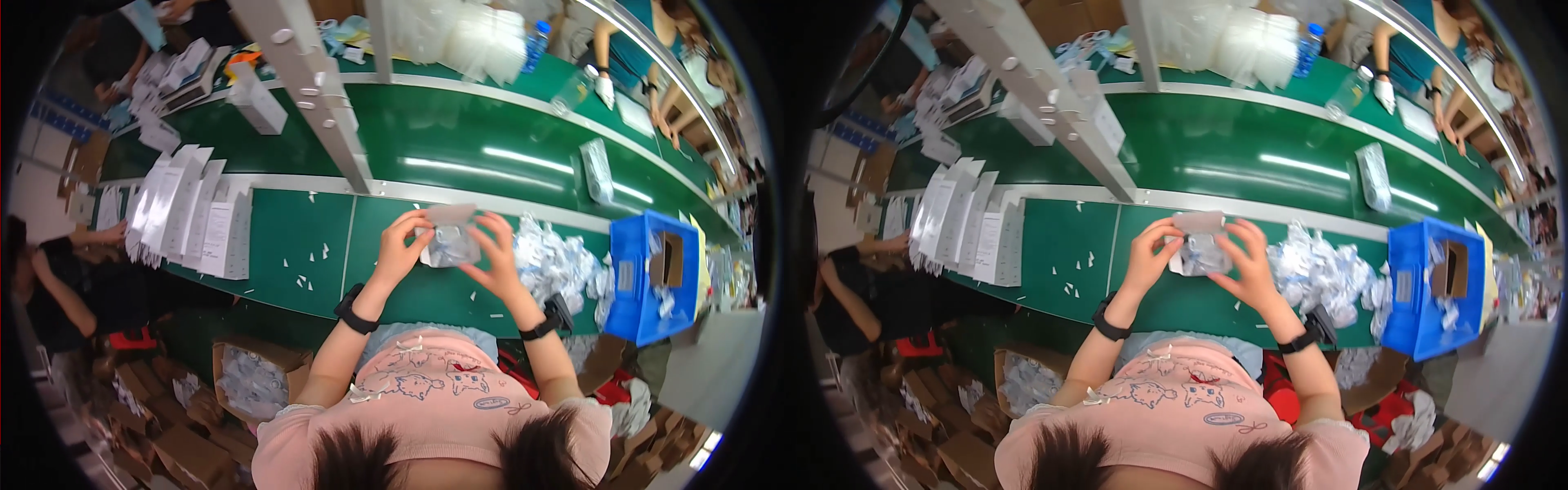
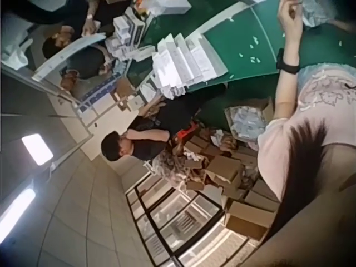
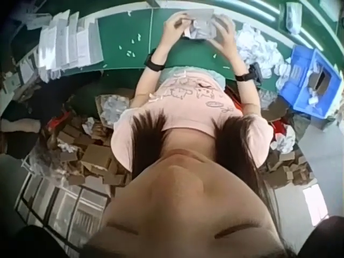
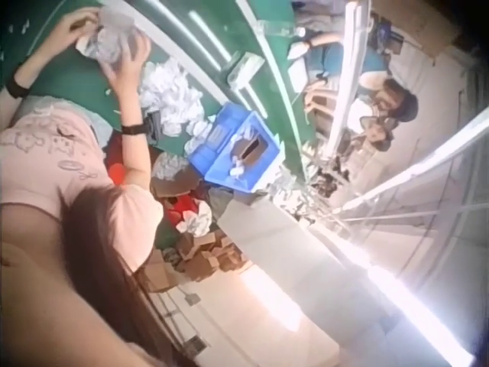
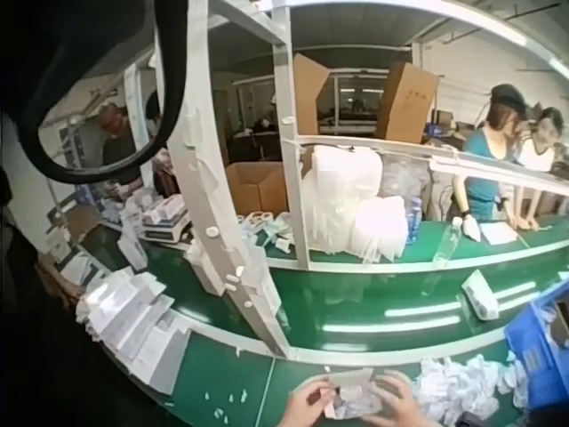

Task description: The person packs items by hand, placing a small component into a box, inserting a larger bubble-wrapped object, and adding a small packet. This process is repeated with multiple boxes and components, with the person occasionally organizing the items on the table.

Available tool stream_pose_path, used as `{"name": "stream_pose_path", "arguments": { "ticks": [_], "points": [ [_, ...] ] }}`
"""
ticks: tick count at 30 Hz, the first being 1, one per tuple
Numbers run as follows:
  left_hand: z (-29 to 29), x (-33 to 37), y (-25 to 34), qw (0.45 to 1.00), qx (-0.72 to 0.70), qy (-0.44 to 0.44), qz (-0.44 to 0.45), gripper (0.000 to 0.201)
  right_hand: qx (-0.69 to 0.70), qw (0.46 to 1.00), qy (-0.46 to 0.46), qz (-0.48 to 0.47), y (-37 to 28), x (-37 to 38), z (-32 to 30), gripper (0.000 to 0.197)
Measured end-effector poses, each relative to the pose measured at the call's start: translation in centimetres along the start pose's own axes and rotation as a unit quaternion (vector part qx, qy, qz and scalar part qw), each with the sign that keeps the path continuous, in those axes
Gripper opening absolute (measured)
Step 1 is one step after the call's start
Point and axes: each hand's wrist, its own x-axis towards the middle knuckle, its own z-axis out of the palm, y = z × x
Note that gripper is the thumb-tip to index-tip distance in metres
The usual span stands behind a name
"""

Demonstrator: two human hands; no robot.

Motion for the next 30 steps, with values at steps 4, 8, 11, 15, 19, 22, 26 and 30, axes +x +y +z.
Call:
{"name": "stream_pose_path", "arguments": {
  "ticks": [4, 8, 11, 15, 19, 22, 26, 30],
  "points": [
    [-9.5, 1.8, -2.4, 0.959, 0.232, 0.140, 0.089, 0.042, 0.234, 0.956, 0.033, 0.173, 0.3, -1.3, 1.3, 0.087],
    [-23.2, 2.6, -9.1, 0.780, 0.615, 0.107, 0.031, 0.090, 0.378, 0.869, -0.104, 0.302, 2.2, -2.5, 4.3, 0.099],
    [-29.3, 1.4, -12.4, 0.693, 0.702, -0.003, -0.164, 0.080, 0.270, 0.919, -0.128, 0.257, 2.2, 1.4, 3.9, 0.098],
    [-25.4, -1.0, -10.7, 0.718, 0.676, 0.018, -0.163, 0.079, 0.443, 0.820, 0.023, 0.362, 6.4, 4.8, 2.5, 0.092],
    [-11.3, -5.2, -3.6, 0.769, 0.621, -0.037, -0.147, 0.082, 0.369, 0.851, 0.139, 0.347, 15.3, 8.4, 1.5, 0.095],
    [-3.6, -8.4, -3.6, 0.797, 0.586, -0.104, -0.106, 0.086, 0.292, 0.887, 0.165, 0.318, 20.3, 10.7, 2.4, 0.095],
    [-2.7, -6.0, -1.9, 0.850, 0.442, -0.233, -0.168, 0.088, 0.166, 0.935, 0.096, 0.299, 24.1, 10.6, 2.4, 0.095],
    [-4.3, -3.1, -3.7, 0.903, 0.305, -0.209, -0.219, 0.088, -0.154, 0.905, -0.097, 0.383, 28.1, 9.2, -3.7, 0.091]
  ]
}}
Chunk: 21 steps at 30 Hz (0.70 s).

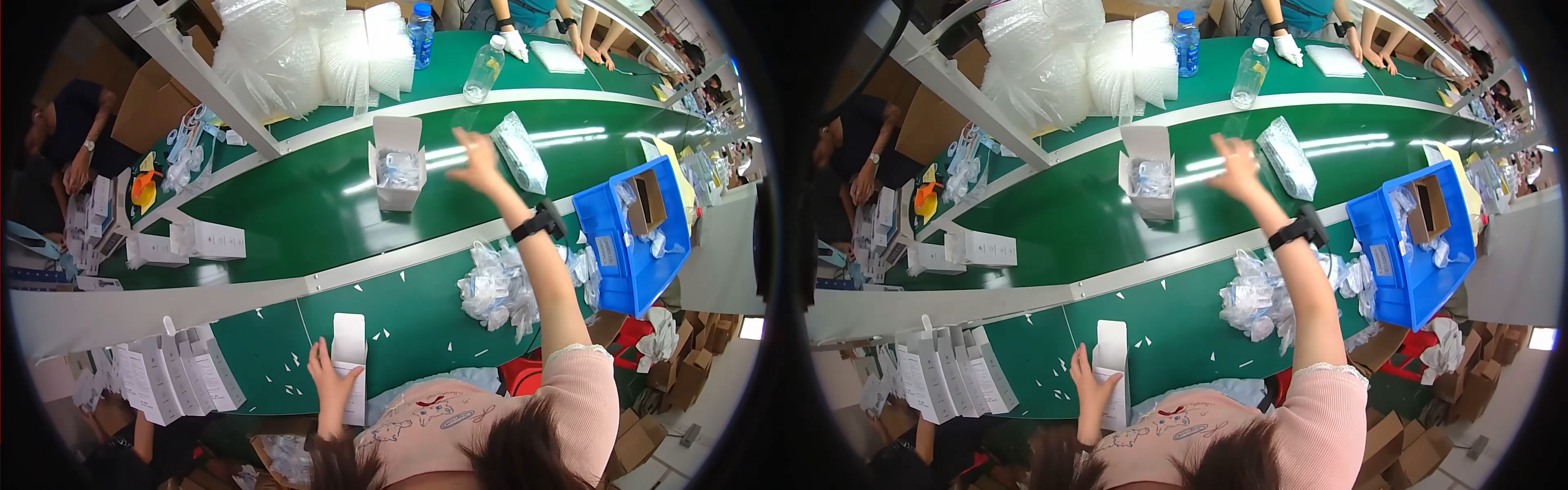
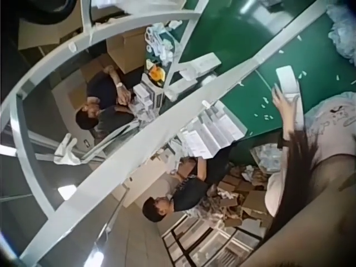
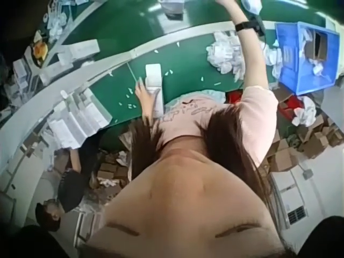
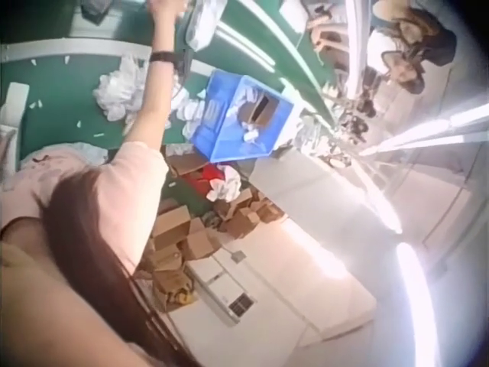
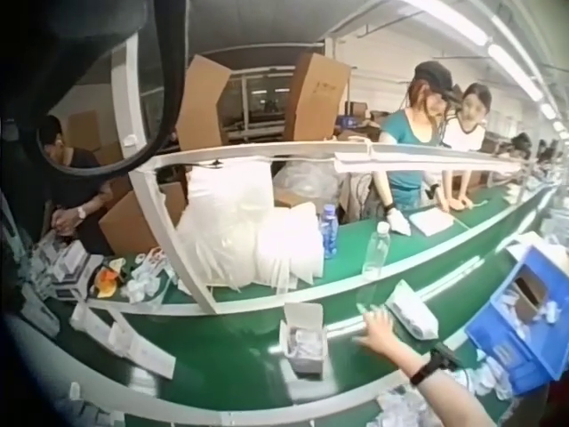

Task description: The person packs items by hand, placing a small component into a box, inserting a larger bubble-wrapped object, and adding a small packet. This process is repeated with multiple boxes and components, with the person occasionally organizing the items on the table.

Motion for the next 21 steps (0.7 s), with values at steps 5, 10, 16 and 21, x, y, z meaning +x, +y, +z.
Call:
{"name": "stream_pose_path", "arguments": {
  "ticks": [5, 10, 16, 21],
  "points": [
    [2.4, 0.7, -2.8, 0.998, -0.033, -0.044, 0.040, 0.090, -0.170, 0.945, 0.014, 0.278, 10.1, 1.2, -0.6, 0.086],
    [-0.3, 2.6, 2.6, 0.945, -0.318, -0.080, 0.023, 0.095, -0.030, 0.976, -0.039, 0.213, 11.2, -1.0, -1.1, 0.086],
    [-0.1, 5.0, 10.5, 0.956, -0.135, 0.083, 0.247, 0.084, 0.408, 0.901, 0.145, -0.020, -0.2, -9.7, -7.2, 0.078],
    [3.5, 5.8, 12.6, 0.931, -0.181, 0.127, 0.291, 0.071, 0.782, 0.590, 0.200, 0.027, -9.2, -17.8, -8.7, 0.069]
  ]
}}
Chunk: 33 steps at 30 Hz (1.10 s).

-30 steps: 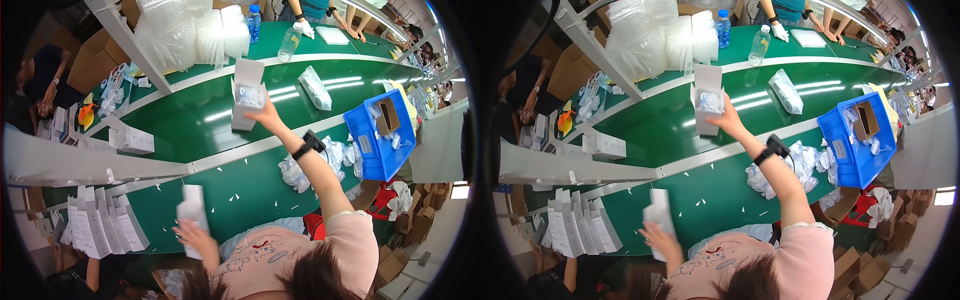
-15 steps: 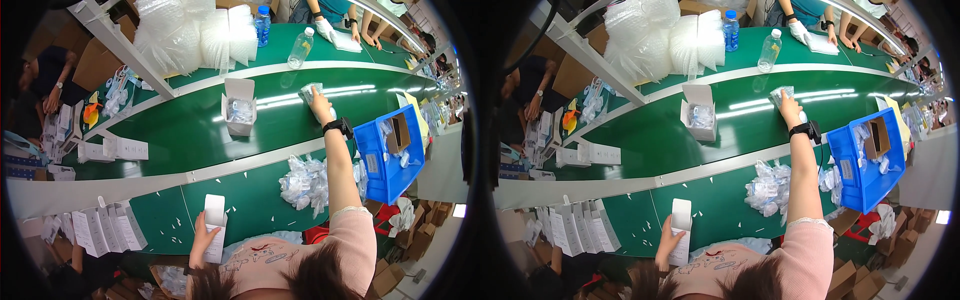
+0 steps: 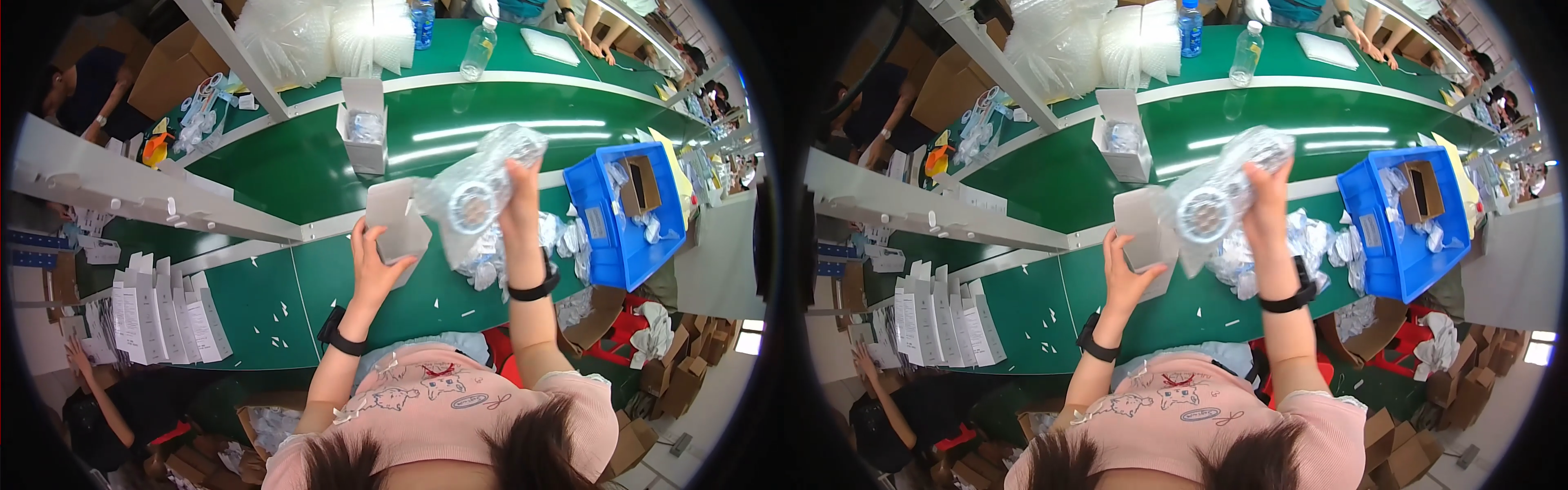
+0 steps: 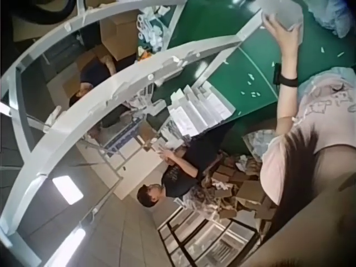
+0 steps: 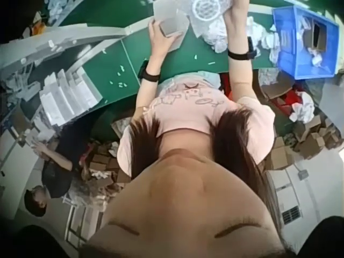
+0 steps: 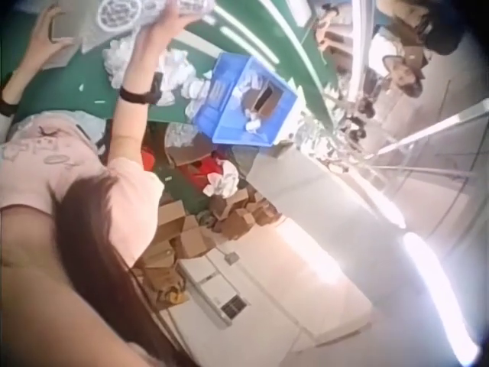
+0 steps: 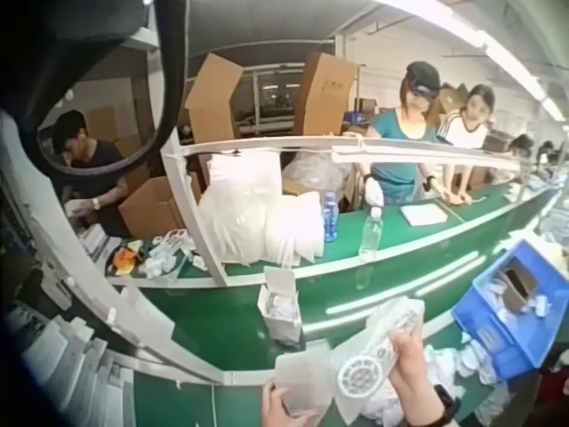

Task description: The person packs items by hand, placing a small component into a box, inserting a larger bubble-wrapped object, and adding a small packet. This process is repeated with multiple boxes and components, with the person occasionally organizing the items on the table.

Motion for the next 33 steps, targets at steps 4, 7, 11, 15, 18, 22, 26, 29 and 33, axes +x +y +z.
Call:
{"name": "stream_pose_path", "arguments": {
  "ticks": [4, 7, 11, 15, 18, 22, 26, 29, 33],
  "points": [
    [2.1, -0.6, -0.2, 0.996, -0.057, 0.061, -0.010, 0.070, -0.143, 0.984, 0.074, -0.078, 4.2, -4.1, 3.5, 0.070],
    [3.5, -1.3, -1.5, 0.988, -0.111, 0.104, -0.034, 0.072, -0.404, 0.883, 0.075, -0.229, 7.5, -5.7, 4.2, 0.068],
    [4.3, -3.0, -2.5, 0.979, -0.143, 0.145, -0.006, 0.072, -0.495, 0.833, -0.022, -0.247, 9.2, -8.4, 3.7, 0.061],
    [3.8, -5.4, -2.7, 0.980, -0.086, 0.180, 0.024, 0.073, -0.640, 0.675, -0.198, -0.309, 7.5, -9.9, 2.7, 0.048],
    [2.4, -6.6, -4.2, 0.979, -0.075, 0.168, 0.082, 0.074, -0.498, 0.728, -0.393, -0.258, 6.2, -9.6, 1.3, 0.040],
    [0.8, -8.0, -5.7, 0.979, -0.105, 0.157, -0.072, 0.078, -0.475, 0.833, -0.229, -0.166, 5.5, -7.0, -4.1, 0.041],
    [-1.7, -7.2, -4.6, 0.987, -0.097, 0.123, 0.024, 0.085, -0.802, 0.566, -0.066, -0.180, 6.9, -1.8, -15.0, 0.041],
    [-2.4, -5.8, -2.2, 0.973, -0.154, 0.165, 0.048, 0.079, -0.879, 0.473, -0.063, 0.022, 7.0, -1.3, -18.5, 0.030],
    [-3.7, -5.4, -1.2, 0.988, -0.066, 0.135, 0.034, 0.061, -0.855, 0.504, -0.125, -0.002, 6.3, -2.0, -19.7, 0.022]
  ]
}}
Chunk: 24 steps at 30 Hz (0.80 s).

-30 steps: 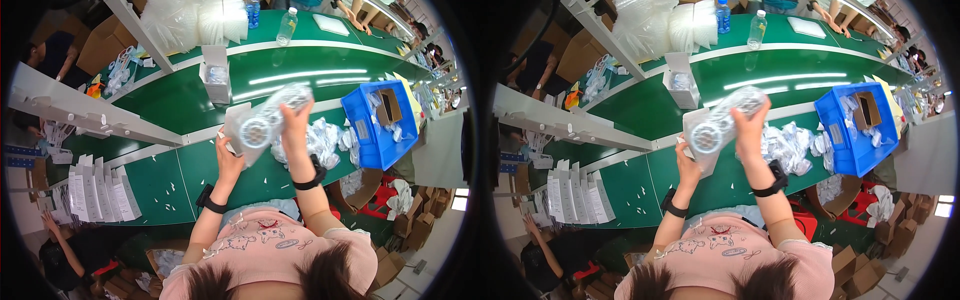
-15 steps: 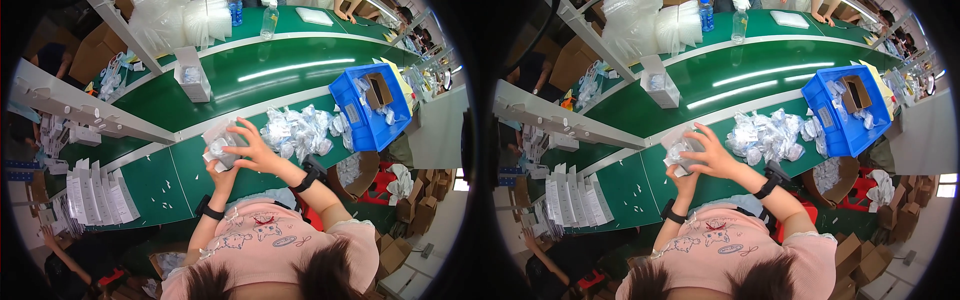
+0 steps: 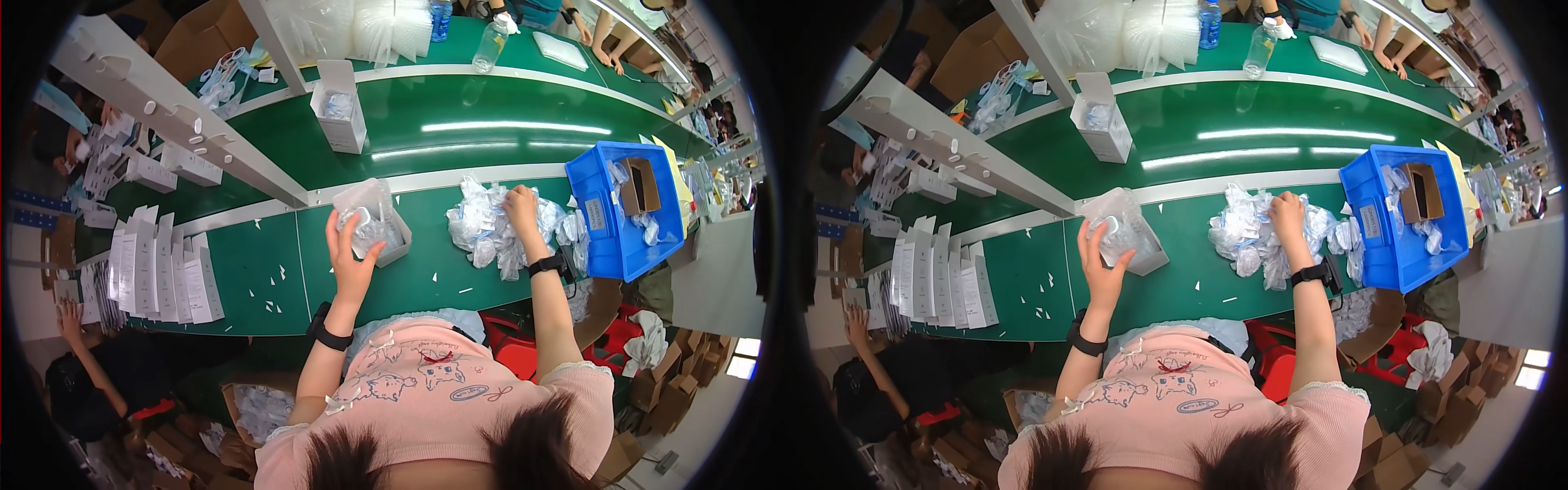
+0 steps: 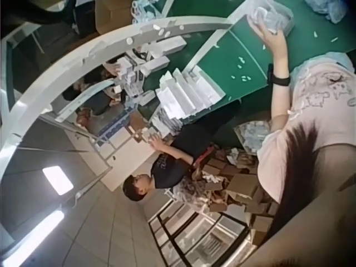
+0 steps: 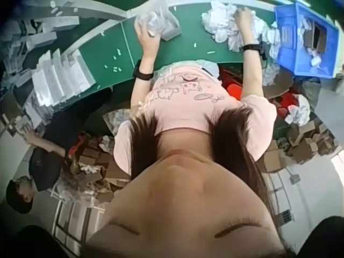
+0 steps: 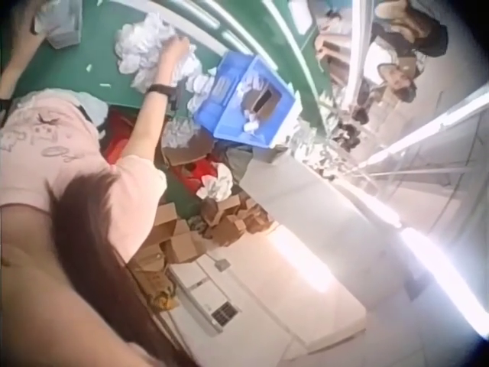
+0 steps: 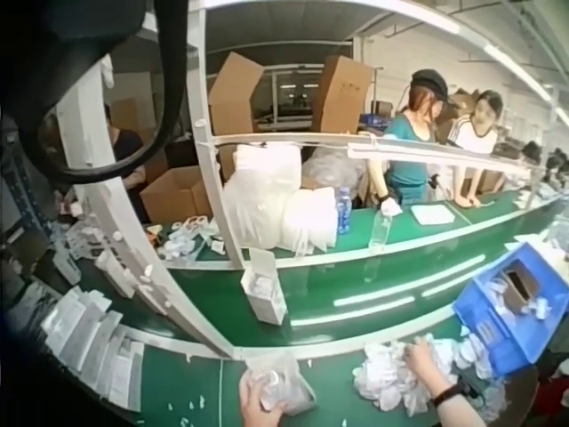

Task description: The person packs items by hand, placing a small component into a box, inserting a larger bubble-wrapped object, and adding a small packet. This process is repeated with multiple boxes and components, with the person occasionally organizing the items on the table.

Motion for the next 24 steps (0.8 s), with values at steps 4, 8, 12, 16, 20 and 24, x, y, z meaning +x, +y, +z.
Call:
{"name": "stream_pose_path", "arguments": {
  "ticks": [4, 8, 12, 16, 20, 24],
  "points": [
    [-0.5, -0.3, -0.4, 0.999, 0.051, -0.013, 0.009, 0.045, 0.059, 0.963, 0.218, -0.145, -0.6, -1.3, -2.6, 0.017],
    [-0.4, -0.7, -1.3, 0.998, 0.053, -0.001, 0.033, 0.046, 0.355, 0.917, 0.167, -0.071, -5.3, -2.8, -7.0, 0.022],
    [-0.4, -0.7, -1.5, 0.998, 0.053, 0.010, 0.045, 0.050, 0.277, 0.890, 0.037, -0.360, -17.1, -5.5, -12.3, 0.042],
    [0.0, -1.0, -2.4, 0.995, 0.054, -0.016, 0.080, 0.051, 0.127, 0.900, -0.015, -0.416, -19.0, -5.5, -10.9, 0.043],
    [-0.4, -0.9, -2.6, 0.989, 0.083, -0.055, 0.114, 0.049, 0.197, 0.913, -0.091, -0.345, -17.6, -4.8, -9.1, 0.041],
    [-1.0, -0.2, -2.2, 0.985, 0.105, -0.084, 0.105, 0.041, 0.300, 0.889, -0.168, -0.302, -17.2, -4.2, -8.8, 0.036]
  ]
}}
